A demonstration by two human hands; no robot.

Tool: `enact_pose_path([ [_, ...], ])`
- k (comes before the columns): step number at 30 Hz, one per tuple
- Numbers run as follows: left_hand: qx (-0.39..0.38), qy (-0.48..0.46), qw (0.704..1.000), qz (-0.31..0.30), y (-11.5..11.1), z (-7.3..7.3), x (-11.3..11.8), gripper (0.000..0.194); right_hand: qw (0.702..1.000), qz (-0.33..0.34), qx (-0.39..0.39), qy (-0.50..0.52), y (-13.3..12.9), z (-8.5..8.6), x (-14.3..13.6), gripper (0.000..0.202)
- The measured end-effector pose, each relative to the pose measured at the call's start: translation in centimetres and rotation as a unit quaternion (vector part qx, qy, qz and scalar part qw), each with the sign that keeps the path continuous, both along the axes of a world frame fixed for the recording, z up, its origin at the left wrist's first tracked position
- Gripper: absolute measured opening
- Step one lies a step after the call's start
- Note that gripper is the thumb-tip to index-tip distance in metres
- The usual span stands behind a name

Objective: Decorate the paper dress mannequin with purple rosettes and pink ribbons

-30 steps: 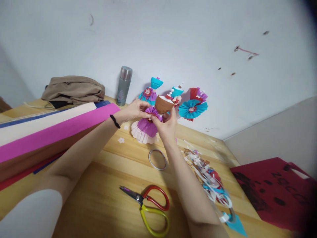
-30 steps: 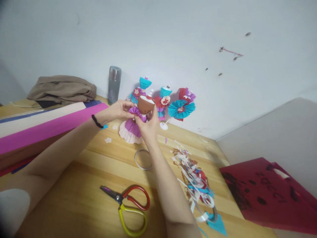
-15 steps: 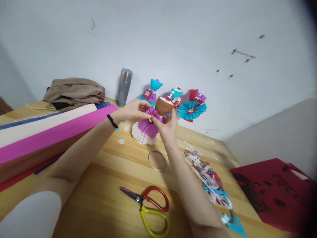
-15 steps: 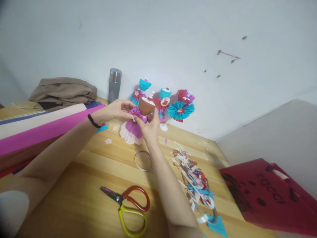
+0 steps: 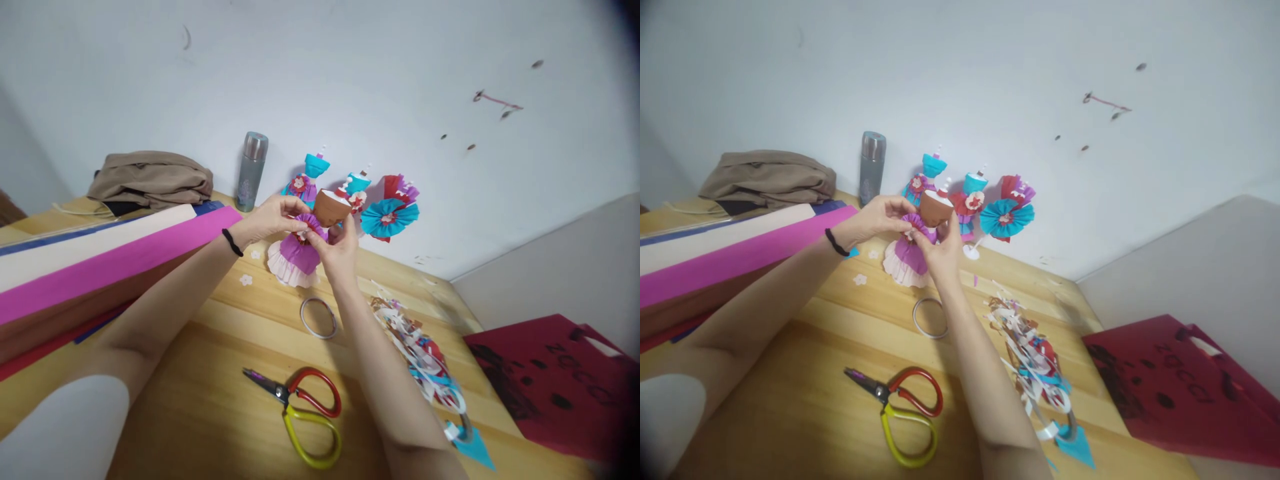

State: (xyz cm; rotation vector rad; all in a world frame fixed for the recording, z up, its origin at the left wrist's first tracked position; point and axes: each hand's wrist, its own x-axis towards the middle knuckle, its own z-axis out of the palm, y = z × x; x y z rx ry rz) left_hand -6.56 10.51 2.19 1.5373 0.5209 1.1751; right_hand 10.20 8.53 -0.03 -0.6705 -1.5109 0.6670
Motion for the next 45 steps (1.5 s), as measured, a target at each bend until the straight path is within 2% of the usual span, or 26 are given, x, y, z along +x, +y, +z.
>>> enact_pose_path([
  [2,-0.003,0.005,1.0,-0.001,-0.1,0.1,-0.1,0.028,1.0,0.0,-0.003,0.001,-0.1,0.1,0.0,0.067],
  [8,0.019,0.003,1.0,0.025,0.0,-0.4,0.5,0.015,1.0,-0.005,-0.012,-0.002,0.0,0.1,0.0,0.059],
  [13,0.073,-0.004,0.996,0.047,0.2,-0.7,0.5,0.011,0.999,-0.024,-0.01,-0.031,-0.1,0.2,0.2,0.052],
  [18,0.099,0.019,0.994,0.039,0.2,-0.6,0.1,0.01,0.999,-0.016,-0.012,-0.033,-0.2,0.2,0.2,0.049],
  [25,0.045,-0.011,0.997,0.054,0.0,-1.0,1.0,0.019,0.999,-0.028,-0.01,-0.021,-0.2,0.5,-0.1,0.044],
  [28,0.057,-0.01,0.994,0.088,0.1,-1.1,1.1,0.024,0.999,-0.037,-0.007,-0.023,-0.2,0.5,-0.3,0.046],
  [32,0.072,-0.005,0.992,0.1,0.4,-1.2,1.1,0.027,0.998,-0.045,0.0,-0.035,-0.2,0.5,-0.3,0.044],
  [35,0.073,-0.007,0.994,0.083,0.4,-1.1,0.9,0.033,0.999,-0.043,0.004,-0.033,-0.1,0.5,-0.1,0.047],
  [40,0.024,-0.032,0.999,0.006,0.1,-0.6,0.2,0.045,0.999,-0.018,-0.02,-0.018,0.0,0.3,0.1,0.051],
  [43,0.006,-0.01,1.0,-0.004,0.0,-0.5,0.1,0.047,0.999,-0.02,-0.023,-0.022,0.0,0.4,0.1,0.051],
  [45,-0.009,0.003,1.0,-0.001,0.0,-0.6,0.3,0.041,0.999,-0.022,-0.021,-0.028,0.0,0.4,0.1,0.05],
])
